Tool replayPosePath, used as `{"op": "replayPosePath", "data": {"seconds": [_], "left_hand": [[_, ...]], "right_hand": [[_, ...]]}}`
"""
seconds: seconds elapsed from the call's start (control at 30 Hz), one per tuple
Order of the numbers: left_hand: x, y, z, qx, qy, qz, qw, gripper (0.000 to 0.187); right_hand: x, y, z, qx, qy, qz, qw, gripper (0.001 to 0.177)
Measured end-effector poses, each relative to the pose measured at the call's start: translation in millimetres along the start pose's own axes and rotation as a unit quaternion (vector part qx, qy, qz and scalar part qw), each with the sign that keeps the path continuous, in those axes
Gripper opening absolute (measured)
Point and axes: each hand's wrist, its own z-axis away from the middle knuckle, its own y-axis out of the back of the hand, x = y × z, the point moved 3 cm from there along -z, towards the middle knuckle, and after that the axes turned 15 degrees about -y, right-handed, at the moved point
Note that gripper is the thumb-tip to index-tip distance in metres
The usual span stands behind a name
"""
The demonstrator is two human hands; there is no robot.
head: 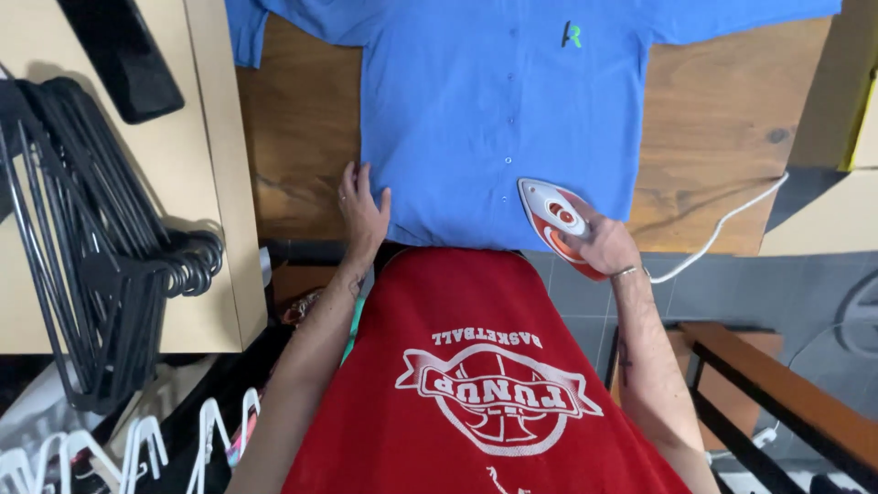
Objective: Unpacking a blue shirt from a box and ironing it on a wooden table
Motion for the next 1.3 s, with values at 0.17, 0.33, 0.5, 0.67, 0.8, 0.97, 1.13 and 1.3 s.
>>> {"op": "replayPosePath", "data": {"seconds": [0.17,0.33,0.5,0.67,0.8,0.97,1.13,1.3], "left_hand": [[-31,-6,-1,0.049,0.145,0.054,0.987,0.058],[-58,-25,-6,0.052,0.201,0.056,0.977,0.046],[-68,-28,-13,-0.011,0.249,0.124,0.96,0.039],[-80,-34,-6,0.025,0.261,0.17,0.95,0.026],[-77,-31,-4,0.025,0.263,0.161,0.951,0.024],[-69,-19,-6,-0.018,0.249,0.21,0.945,0.029],[-57,-6,-54,-0.037,0.245,0.183,0.952,0.045],[-56,-30,-134,0.009,0.244,0.123,0.962,0.034]], "right_hand": [[13,-6,-5,-0.023,-0.029,-0.01,0.999,0.067],[-28,2,8,-0.013,-0.01,-0.001,1.0,0.066],[-109,-10,21,-0.009,0.039,-0.058,0.997,0.06],[-152,-58,-44,0.052,0.066,-0.07,0.994,0.059],[-162,-90,-85,0.087,0.042,-0.044,0.994,0.06],[-172,-101,-86,0.104,0.049,0.003,0.993,0.059],[-191,-95,-48,0.047,0.106,0.064,0.991,0.062],[-180,-110,-55,0.057,0.091,0.067,0.992,0.061]]}}
